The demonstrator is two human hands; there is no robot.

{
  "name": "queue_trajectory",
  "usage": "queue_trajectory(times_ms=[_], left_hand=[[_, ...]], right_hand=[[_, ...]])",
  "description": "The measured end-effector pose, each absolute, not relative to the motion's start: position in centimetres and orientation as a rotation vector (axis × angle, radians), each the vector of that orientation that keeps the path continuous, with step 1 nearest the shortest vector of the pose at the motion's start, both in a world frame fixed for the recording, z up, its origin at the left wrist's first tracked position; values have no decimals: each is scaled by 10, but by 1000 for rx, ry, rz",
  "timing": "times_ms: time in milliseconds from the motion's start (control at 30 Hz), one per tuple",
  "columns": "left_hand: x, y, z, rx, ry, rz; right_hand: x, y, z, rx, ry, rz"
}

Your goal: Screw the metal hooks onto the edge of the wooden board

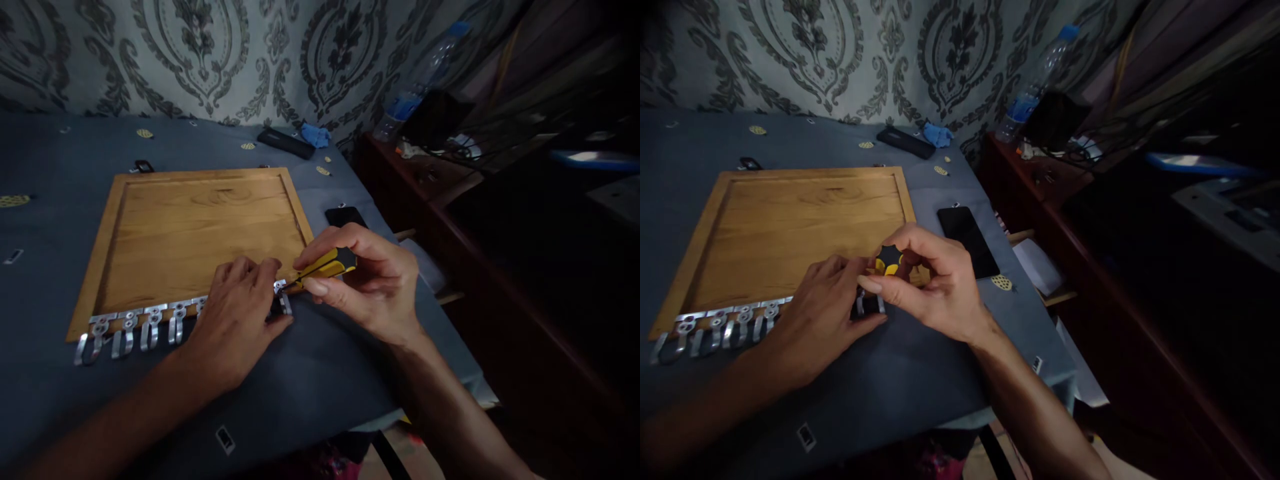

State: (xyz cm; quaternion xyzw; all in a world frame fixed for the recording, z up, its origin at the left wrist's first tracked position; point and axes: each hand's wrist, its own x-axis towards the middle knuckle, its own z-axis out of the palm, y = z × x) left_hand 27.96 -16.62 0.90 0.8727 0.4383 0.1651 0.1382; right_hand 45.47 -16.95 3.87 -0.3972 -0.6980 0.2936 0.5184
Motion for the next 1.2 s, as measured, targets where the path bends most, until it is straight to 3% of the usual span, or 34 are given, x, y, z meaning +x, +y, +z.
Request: queue_trajectory(times_ms=[367,1200], left_hand=[[280,-167,9,2504,1277,489],[279,-166,8,2537,1264,477]], right_hand=[[453,-173,35,-916,-1445,572],[455,-168,31,-925,-1730,608]])
